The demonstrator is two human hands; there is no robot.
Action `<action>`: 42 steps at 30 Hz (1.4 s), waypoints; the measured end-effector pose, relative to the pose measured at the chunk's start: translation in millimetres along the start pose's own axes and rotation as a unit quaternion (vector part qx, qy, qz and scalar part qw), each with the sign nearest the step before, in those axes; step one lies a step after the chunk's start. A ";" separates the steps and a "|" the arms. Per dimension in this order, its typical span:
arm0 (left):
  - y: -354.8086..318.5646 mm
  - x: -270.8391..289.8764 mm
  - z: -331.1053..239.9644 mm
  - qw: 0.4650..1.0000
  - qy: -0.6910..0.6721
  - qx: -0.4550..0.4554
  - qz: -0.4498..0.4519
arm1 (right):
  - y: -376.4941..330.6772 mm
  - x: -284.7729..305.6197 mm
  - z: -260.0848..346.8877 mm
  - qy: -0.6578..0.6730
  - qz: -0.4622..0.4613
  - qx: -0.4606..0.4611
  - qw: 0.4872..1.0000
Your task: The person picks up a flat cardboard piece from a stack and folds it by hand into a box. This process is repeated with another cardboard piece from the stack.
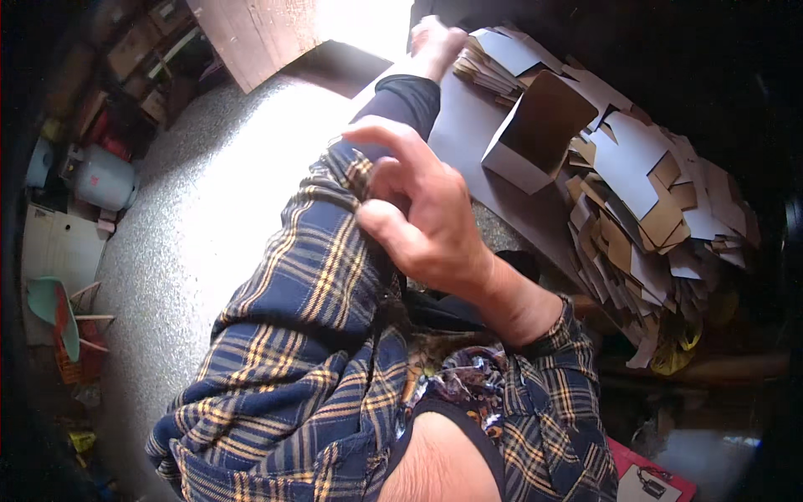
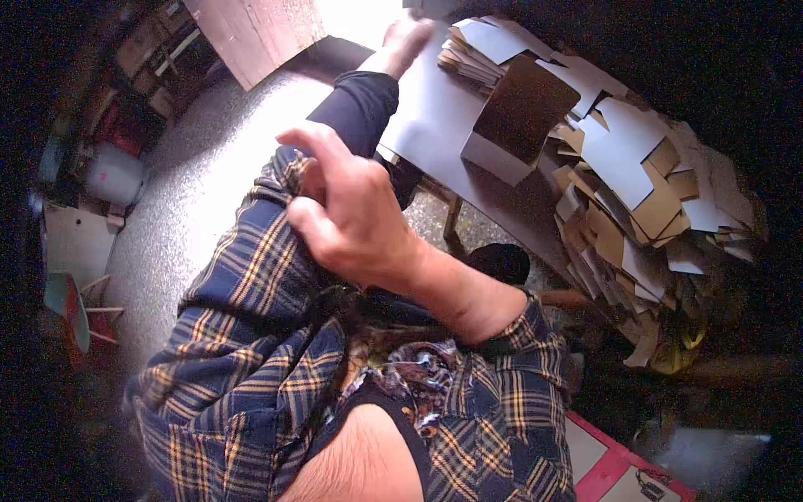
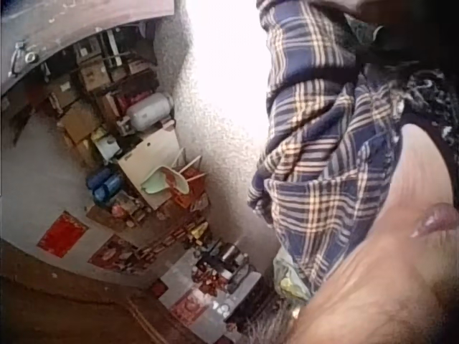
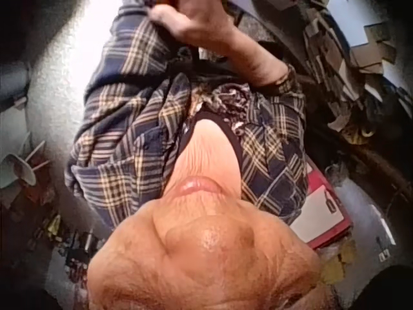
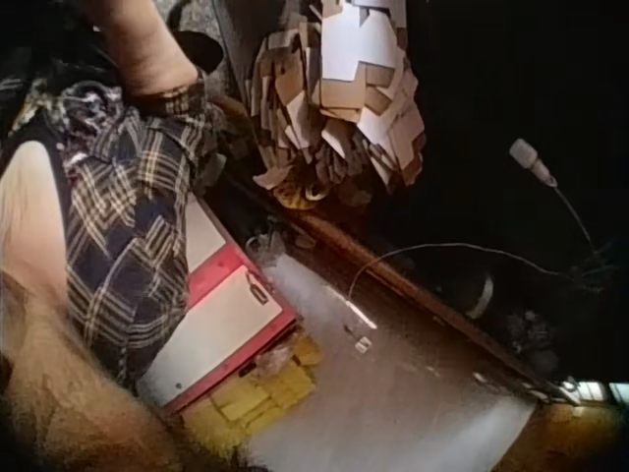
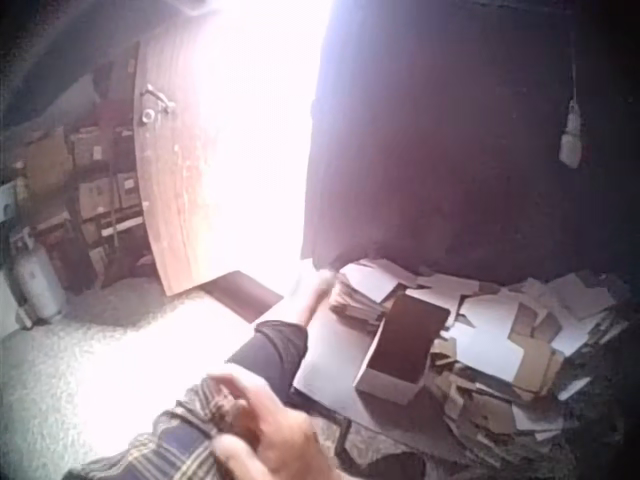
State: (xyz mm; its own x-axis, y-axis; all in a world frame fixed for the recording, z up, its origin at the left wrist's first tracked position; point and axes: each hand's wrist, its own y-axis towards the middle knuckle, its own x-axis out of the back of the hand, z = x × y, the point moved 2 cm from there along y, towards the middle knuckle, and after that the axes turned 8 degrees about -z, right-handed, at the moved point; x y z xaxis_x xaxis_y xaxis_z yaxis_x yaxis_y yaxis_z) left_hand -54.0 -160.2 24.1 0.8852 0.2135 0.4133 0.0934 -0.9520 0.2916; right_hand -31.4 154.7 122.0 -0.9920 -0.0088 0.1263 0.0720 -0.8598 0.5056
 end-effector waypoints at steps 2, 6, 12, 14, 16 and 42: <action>-11.1 -2.9 7.3 0.928 -0.329 0.155 0.083 | -10.8 8.6 -15.8 0.031 -0.053 0.002 0.998; -27.7 -28.8 -27.3 0.806 -0.514 0.285 0.065 | -16.9 30.7 -46.1 -0.025 -0.131 -0.021 0.991; -43.0 -42.5 -38.0 0.778 -0.533 0.323 0.079 | 19.7 66.7 -115.3 -0.246 -0.290 0.112 0.918; -51.6 -31.5 -33.1 0.788 -0.530 0.301 0.090 | 34.0 68.2 -116.2 -0.269 -0.238 0.152 0.921; -53.5 -24.1 -24.3 0.802 -0.504 0.296 0.125 | 35.0 72.0 -125.2 -0.149 -0.206 0.019 0.967; -0.1 -59.0 -16.6 0.601 -0.728 0.326 -0.044 | -40.3 22.1 -146.3 0.261 -0.174 -0.162 0.936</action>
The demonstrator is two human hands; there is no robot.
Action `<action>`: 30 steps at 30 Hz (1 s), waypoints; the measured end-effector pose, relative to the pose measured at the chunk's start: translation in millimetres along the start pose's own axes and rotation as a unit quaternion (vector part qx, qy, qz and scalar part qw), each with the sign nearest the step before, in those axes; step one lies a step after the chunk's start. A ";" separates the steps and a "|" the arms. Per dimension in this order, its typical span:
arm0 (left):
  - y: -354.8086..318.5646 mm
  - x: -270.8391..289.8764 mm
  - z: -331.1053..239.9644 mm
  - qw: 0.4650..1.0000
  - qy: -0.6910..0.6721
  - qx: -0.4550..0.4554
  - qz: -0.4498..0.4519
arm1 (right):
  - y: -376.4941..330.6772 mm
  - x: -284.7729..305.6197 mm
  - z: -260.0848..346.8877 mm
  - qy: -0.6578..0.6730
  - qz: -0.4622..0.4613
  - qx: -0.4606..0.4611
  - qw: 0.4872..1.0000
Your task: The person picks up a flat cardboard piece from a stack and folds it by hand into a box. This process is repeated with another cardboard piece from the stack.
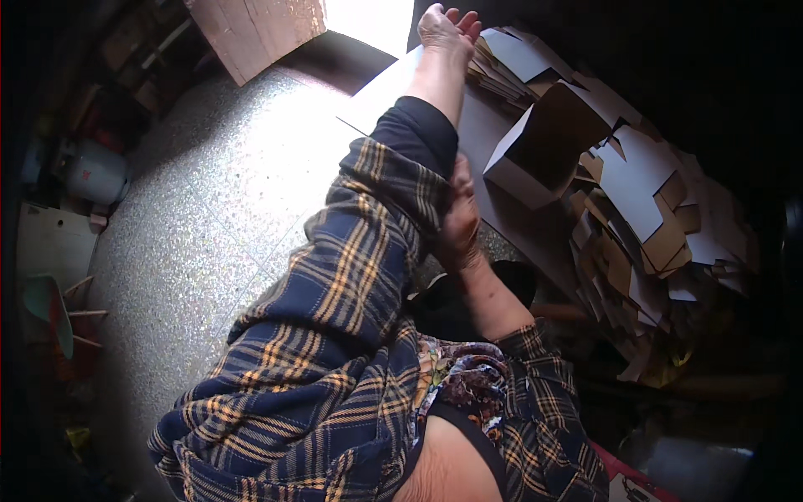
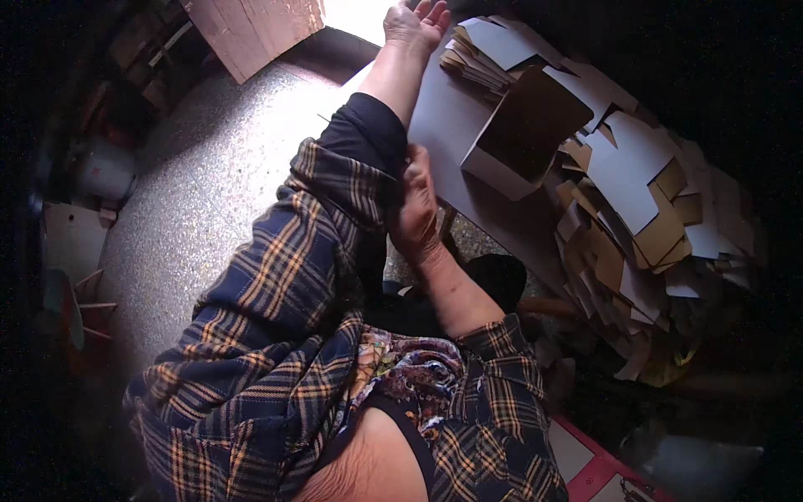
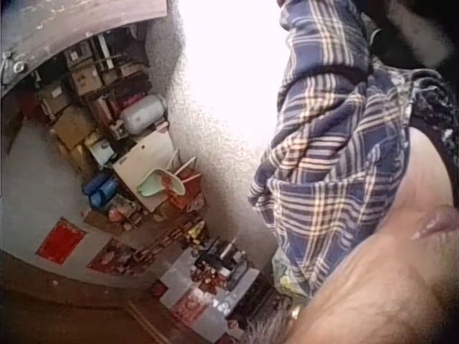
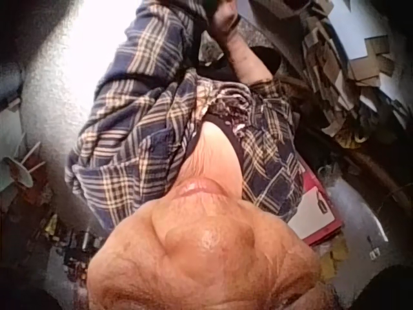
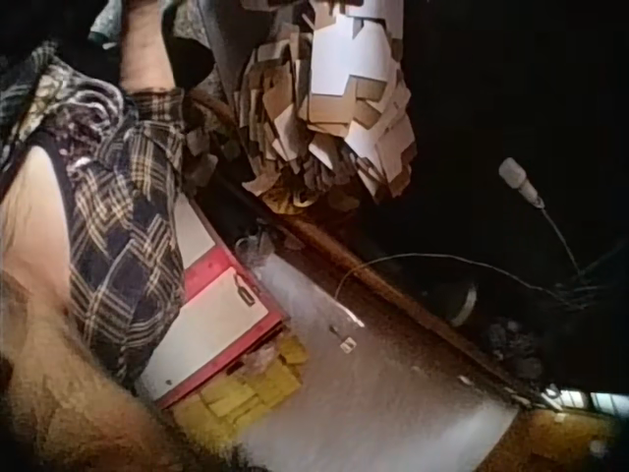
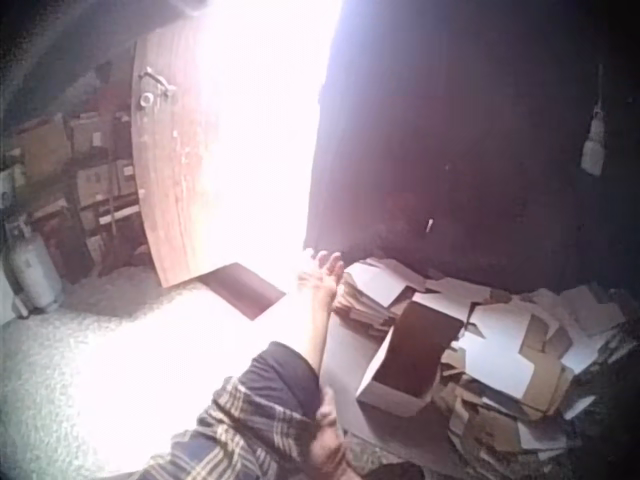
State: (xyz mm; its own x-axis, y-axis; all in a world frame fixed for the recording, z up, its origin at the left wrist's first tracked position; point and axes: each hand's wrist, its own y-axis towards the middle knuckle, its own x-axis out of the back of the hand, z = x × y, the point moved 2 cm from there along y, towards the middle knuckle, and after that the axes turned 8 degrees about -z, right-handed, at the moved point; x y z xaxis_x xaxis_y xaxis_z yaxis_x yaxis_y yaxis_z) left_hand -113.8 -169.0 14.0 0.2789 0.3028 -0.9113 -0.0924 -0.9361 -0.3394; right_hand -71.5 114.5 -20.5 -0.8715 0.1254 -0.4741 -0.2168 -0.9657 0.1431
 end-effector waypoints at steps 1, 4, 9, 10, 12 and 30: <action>-6.7 1.0 6.4 0.999 -0.043 0.011 0.006 | 1.4 -1.7 4.9 0.138 0.005 -0.103 0.985; -21.1 -15.1 18.4 0.994 -0.080 0.070 -0.010 | 10.3 1.7 -17.6 0.111 0.122 -0.116 0.979; -35.3 -18.3 26.5 0.978 0.153 -0.046 0.136 | -10.5 8.0 -29.6 0.100 0.214 -0.036 0.971; -28.2 -15.5 15.1 0.883 0.384 -0.198 0.185 | -13.9 -0.8 -22.8 -0.032 0.082 -0.110 0.990; -38.9 7.3 10.5 0.486 0.689 -0.458 0.281 | -13.4 6.2 13.0 0.045 0.138 -0.206 0.968; -70.5 63.9 38.0 0.394 0.866 -0.188 0.243 | 0.0 -39.8 75.4 -0.358 0.258 0.303 0.844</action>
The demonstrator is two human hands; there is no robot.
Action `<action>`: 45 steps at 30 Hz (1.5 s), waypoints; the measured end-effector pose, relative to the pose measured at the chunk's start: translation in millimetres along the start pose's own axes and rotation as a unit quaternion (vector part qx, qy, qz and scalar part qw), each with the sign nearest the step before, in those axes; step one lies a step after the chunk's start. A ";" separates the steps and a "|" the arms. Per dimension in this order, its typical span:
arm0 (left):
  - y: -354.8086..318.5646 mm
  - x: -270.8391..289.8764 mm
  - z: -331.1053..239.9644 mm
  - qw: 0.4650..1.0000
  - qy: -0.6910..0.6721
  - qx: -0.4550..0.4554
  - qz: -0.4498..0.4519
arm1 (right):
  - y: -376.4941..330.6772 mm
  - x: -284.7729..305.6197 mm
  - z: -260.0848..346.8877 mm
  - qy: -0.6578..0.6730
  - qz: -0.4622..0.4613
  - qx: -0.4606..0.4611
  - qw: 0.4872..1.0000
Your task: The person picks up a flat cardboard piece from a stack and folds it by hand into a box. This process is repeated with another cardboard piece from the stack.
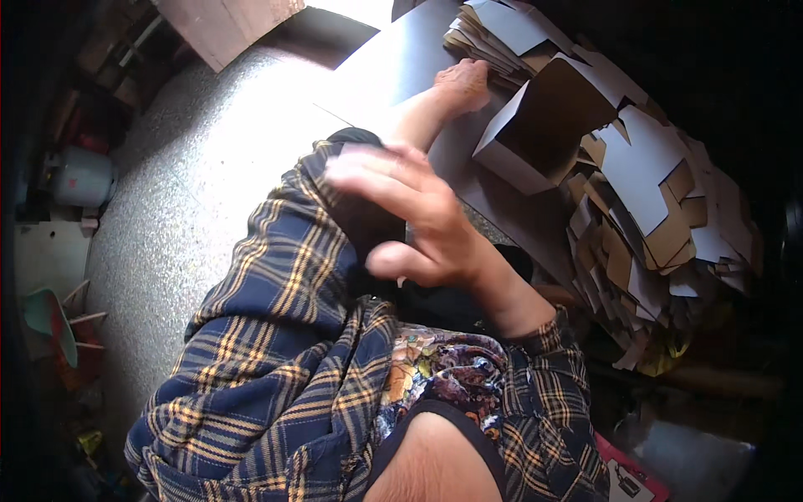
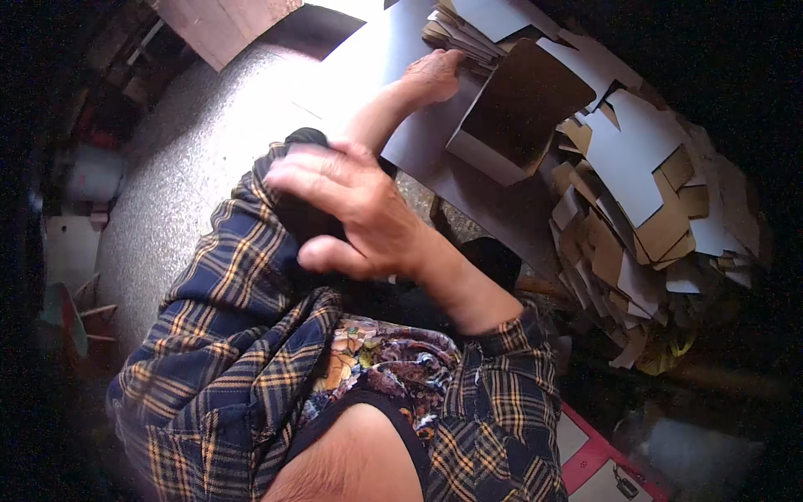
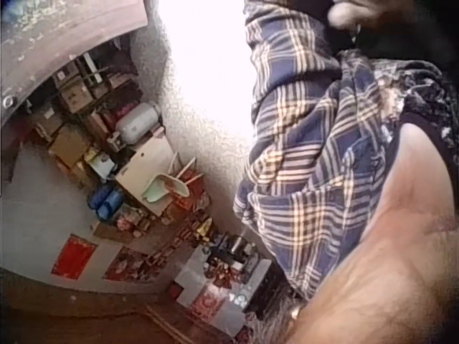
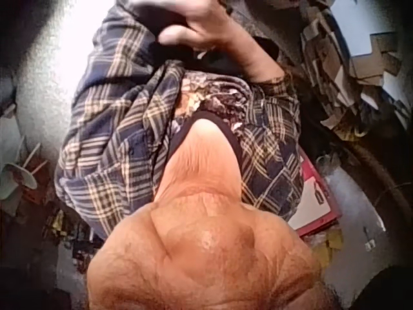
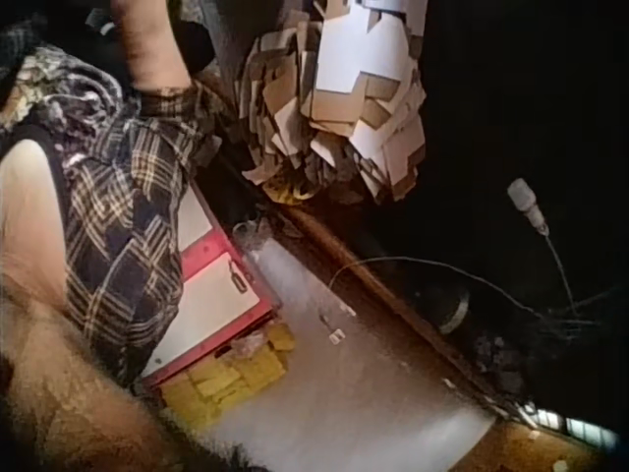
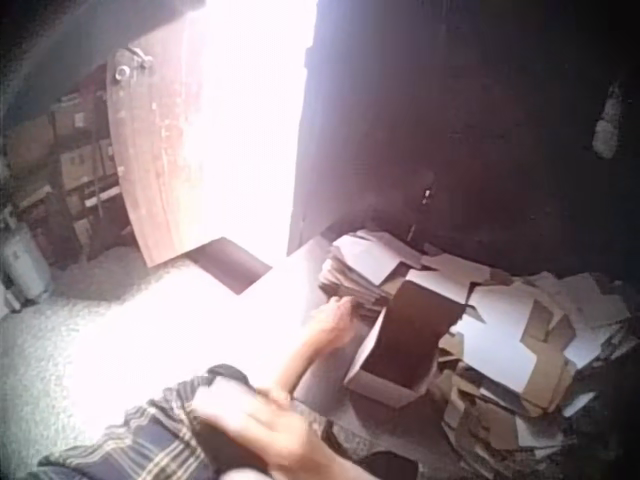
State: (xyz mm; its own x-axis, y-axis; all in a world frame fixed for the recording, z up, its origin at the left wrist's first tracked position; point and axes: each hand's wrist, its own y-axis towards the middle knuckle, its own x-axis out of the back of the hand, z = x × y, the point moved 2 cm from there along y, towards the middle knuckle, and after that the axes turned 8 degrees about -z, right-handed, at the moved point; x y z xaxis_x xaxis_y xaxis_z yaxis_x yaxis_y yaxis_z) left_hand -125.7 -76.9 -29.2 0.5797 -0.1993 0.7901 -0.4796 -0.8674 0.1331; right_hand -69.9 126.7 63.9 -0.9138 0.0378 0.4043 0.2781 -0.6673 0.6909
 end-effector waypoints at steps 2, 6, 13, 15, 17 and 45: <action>2.2 1.6 4.3 0.999 -0.040 0.001 -0.016 | 4.2 24.4 6.0 0.114 -0.062 0.004 0.992; -1.9 27.5 17.4 0.981 -0.192 -0.009 -0.004 | -27.9 81.9 -9.6 -0.230 -0.287 -0.098 0.925; -56.8 50.4 -57.4 0.958 -0.251 -0.108 0.088 | -77.1 138.3 -43.5 -0.428 -0.331 -0.224 0.811; -60.7 45.7 -57.6 0.965 -0.221 -0.118 0.073 | -75.5 125.3 -55.6 -0.382 -0.322 -0.244 0.831; -55.8 36.3 -48.6 0.975 -0.188 -0.109 0.043 | -83.5 125.1 -71.6 -0.374 -0.308 -0.268 0.832; -41.1 22.5 -35.7 0.939 -0.326 -0.103 0.030 | -89.8 124.2 -88.4 -0.146 -0.369 -0.290 0.871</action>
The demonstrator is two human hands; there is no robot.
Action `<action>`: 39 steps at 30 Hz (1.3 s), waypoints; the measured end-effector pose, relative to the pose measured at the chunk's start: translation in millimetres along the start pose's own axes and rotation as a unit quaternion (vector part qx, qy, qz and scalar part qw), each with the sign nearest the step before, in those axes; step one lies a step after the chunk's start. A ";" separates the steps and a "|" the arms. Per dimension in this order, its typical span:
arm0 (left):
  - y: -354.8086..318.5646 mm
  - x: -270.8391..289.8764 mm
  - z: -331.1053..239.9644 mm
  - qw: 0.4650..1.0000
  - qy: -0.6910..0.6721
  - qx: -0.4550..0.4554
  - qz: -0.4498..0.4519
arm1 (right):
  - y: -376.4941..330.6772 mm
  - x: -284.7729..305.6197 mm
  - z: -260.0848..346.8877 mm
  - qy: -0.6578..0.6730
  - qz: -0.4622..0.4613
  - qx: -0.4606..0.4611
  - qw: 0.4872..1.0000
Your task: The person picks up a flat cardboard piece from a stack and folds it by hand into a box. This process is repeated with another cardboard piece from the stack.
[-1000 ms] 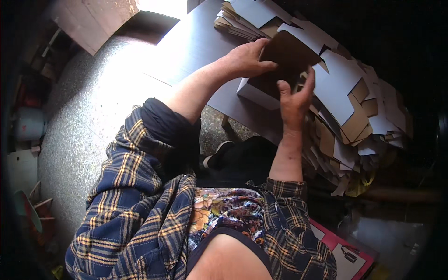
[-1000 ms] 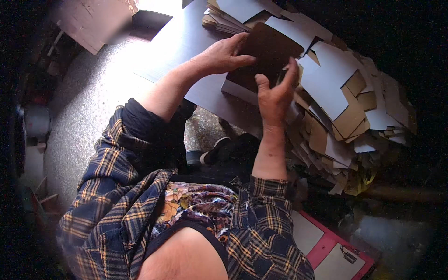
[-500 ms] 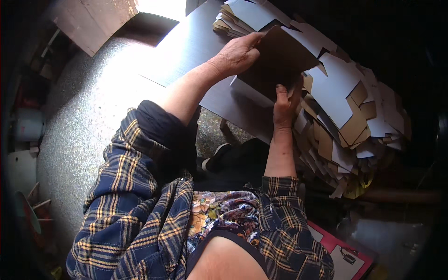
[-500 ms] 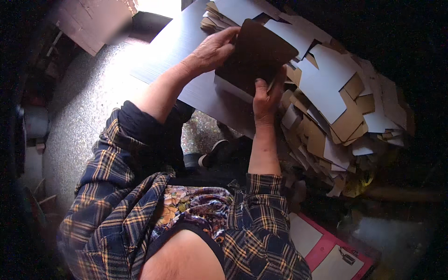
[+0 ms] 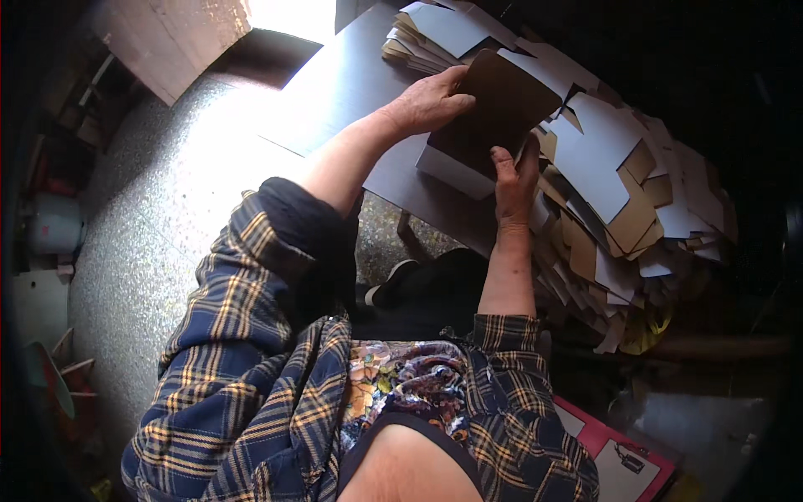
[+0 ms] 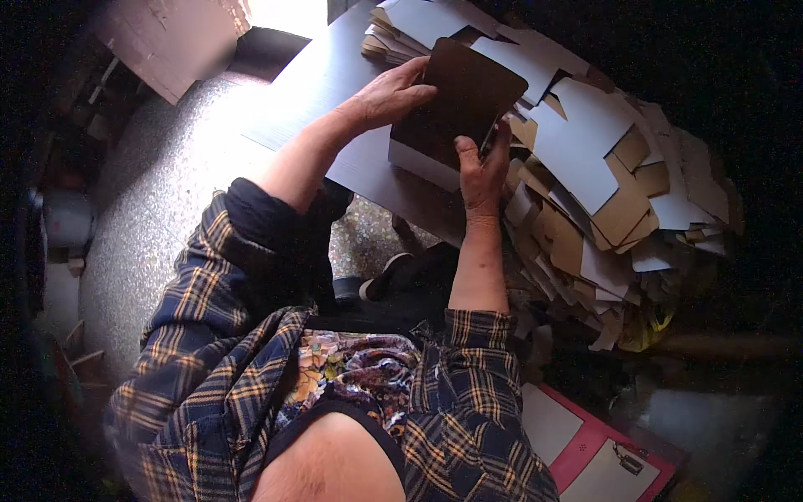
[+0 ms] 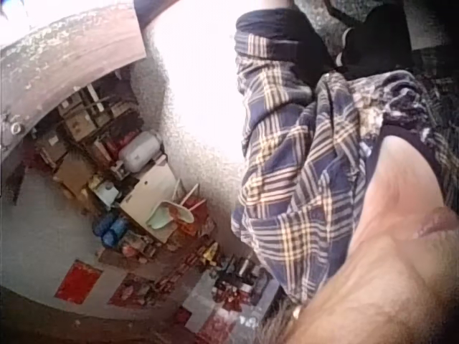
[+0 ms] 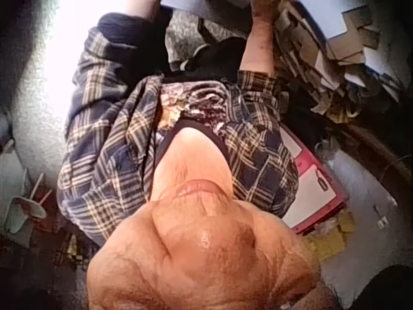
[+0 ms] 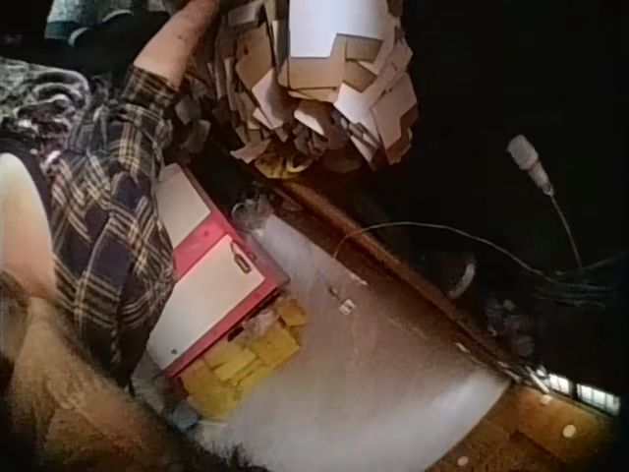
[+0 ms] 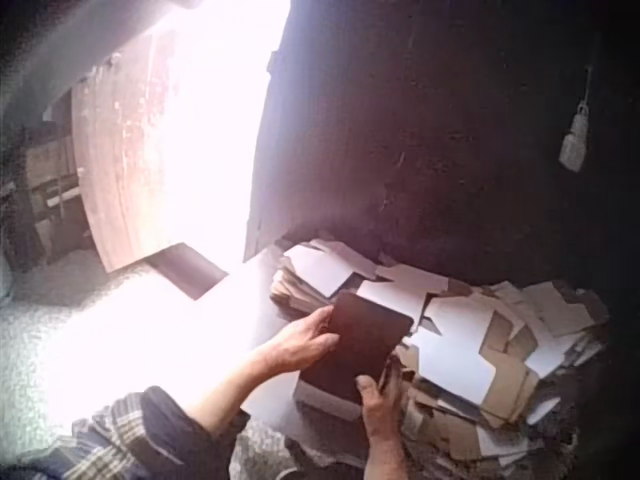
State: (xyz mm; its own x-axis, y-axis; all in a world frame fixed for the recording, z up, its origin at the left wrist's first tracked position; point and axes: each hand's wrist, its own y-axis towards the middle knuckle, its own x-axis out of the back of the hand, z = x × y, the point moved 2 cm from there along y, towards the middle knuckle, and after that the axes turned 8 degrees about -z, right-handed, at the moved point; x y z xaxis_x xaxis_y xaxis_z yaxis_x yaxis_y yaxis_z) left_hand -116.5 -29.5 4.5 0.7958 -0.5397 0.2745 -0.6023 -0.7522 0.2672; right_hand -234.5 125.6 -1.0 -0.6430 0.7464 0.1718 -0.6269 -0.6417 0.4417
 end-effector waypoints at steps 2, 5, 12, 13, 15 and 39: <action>-10.9 1.7 -22.2 0.986 -0.161 -0.029 0.037 | -2.8 6.0 -11.8 -0.008 -0.011 0.007 1.000; -0.8 9.7 -24.3 0.988 -0.117 0.024 0.095 | -7.0 10.4 -18.9 -0.015 -0.007 0.020 1.000; 5.2 19.4 -4.1 0.990 -0.048 0.099 0.086 | -11.1 1.1 -13.1 0.186 0.032 -0.115 0.975; 6.2 19.6 -4.7 0.990 -0.050 0.098 0.085 | -9.9 0.9 -13.4 0.184 0.033 -0.114 0.976; 6.9 21.7 -6.4 0.991 -0.047 0.097 0.083 | -10.4 -2.7 -10.9 0.171 0.038 -0.072 0.982; 3.0 38.6 -14.5 0.976 -0.198 0.021 0.089 | -3.5 -7.7 3.5 0.434 -0.032 -0.328 0.838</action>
State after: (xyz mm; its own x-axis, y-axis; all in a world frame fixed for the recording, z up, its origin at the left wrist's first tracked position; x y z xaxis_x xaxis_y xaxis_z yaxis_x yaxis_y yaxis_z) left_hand -88.5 -47.1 29.3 0.6462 -0.7602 -0.0671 -0.7361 -0.6441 0.2082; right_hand -225.8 122.6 -0.8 -0.4978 0.5560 -0.6657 -0.5966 -0.7766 -0.2025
